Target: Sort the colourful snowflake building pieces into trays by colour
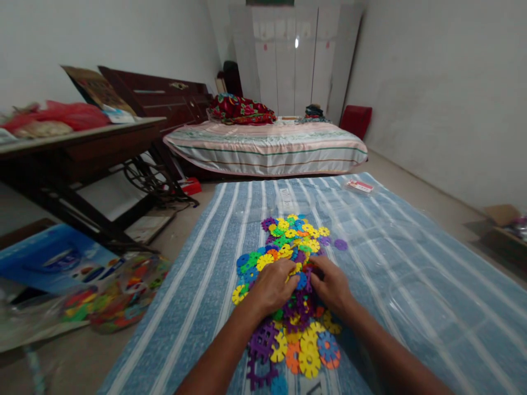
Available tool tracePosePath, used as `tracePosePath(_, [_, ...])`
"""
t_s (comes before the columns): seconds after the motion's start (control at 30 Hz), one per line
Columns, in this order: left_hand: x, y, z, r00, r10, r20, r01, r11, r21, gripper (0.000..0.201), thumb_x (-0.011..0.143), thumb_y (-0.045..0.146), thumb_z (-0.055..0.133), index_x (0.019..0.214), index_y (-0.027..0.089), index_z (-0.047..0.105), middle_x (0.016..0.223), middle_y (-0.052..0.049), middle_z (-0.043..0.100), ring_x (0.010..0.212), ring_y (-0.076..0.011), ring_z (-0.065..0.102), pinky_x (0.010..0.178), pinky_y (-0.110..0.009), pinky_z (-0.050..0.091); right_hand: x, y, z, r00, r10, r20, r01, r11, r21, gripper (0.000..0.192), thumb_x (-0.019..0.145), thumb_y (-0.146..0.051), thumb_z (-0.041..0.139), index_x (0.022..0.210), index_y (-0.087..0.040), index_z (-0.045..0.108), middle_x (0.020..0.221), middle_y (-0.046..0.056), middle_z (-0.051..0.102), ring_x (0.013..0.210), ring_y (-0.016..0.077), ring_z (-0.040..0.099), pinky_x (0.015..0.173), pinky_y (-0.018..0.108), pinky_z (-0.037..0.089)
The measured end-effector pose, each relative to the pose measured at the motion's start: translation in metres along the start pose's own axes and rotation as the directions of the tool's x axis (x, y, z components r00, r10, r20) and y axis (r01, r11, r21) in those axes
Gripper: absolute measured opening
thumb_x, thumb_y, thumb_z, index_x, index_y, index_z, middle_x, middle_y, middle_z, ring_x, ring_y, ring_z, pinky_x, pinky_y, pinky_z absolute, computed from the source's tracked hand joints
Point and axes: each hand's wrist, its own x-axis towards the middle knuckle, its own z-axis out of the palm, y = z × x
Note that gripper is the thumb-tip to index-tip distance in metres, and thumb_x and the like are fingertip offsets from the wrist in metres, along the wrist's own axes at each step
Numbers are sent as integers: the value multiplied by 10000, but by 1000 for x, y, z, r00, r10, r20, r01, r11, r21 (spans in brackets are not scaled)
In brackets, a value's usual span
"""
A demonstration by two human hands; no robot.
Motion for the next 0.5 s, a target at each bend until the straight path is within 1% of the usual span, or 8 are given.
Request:
tracePosePath(0.07, [-15, -1, 5, 994, -20, -110, 16, 999, -30, 181, 868, 258, 449, 905, 182, 609, 960, -83, 668, 922, -223, 622, 838, -345, 481, 10, -9, 7, 1000, -5, -4, 5, 999, 39, 312, 766, -170, 482, 1039, -186, 633, 978, 69, 665, 909, 202, 607, 826, 343, 483])
tracePosePath(0.1, [-23, -2, 9, 984, -25, -177, 21, 999, -26, 189, 871, 249, 445, 928, 182, 612, 1004, -92, 668, 962, -229, 620, 870, -359, 482, 13, -15, 11, 1000, -27, -1, 27, 998, 53, 318, 764, -162, 477, 1039, -186, 636, 980, 71, 667, 915, 202, 606, 833, 340, 479])
tracePosePath(0.2, [-54, -8, 21, 925, 6, -379, 20, 998, 65, 226, 881, 248, 453, 1031, 184, 609, 1119, -118, 659, 1062, -255, 607, 931, -410, 485, 16, -32, 19, 988, -149, 38, 145, 986, 85, 347, 749, -113, 456, 1032, -197, 639, 978, 68, 667, 930, 191, 598, 858, 335, 468])
tracePosePath(0.27, [-77, -11, 31, 876, 74, -477, 5, 987, 161, 272, 880, 269, 491, 1123, 186, 581, 1166, -133, 651, 1111, -273, 595, 954, -437, 489, 11, -42, 21, 964, -256, 74, 248, 963, 101, 354, 737, -87, 452, 1025, -188, 632, 973, 77, 662, 938, 193, 589, 856, 337, 469])
tracePosePath(0.33, [-100, -13, 43, 844, 159, -513, -31, 968, 248, 320, 864, 272, 533, 1175, 201, 553, 1212, -139, 636, 1158, -279, 576, 973, -439, 490, 2, -49, 20, 925, -360, 121, 349, 931, 105, 315, 755, -81, 447, 1000, -177, 620, 957, 89, 654, 937, 197, 581, 840, 341, 473])
tracePosePath(0.43, [-128, -12, 61, 838, 229, -495, -68, 944, 322, 356, 847, 256, 556, 1196, 192, 543, 1283, -151, 593, 1243, -290, 516, 995, -430, 480, -16, -51, 11, 859, -477, 187, 468, 879, 93, 267, 807, -79, 427, 982, -182, 600, 944, 92, 645, 954, 198, 573, 848, 348, 476])
tracePosePath(0.5, [-139, -8, 74, 837, 270, -476, -93, 927, 363, 343, 857, 268, 535, 1187, 175, 552, 1310, -161, 569, 1280, -308, 476, 993, -446, 469, -29, -47, 2, 830, -519, 203, 516, 854, 71, 282, 813, -67, 423, 1008, -185, 589, 956, 89, 646, 983, 201, 566, 879, 360, 475])
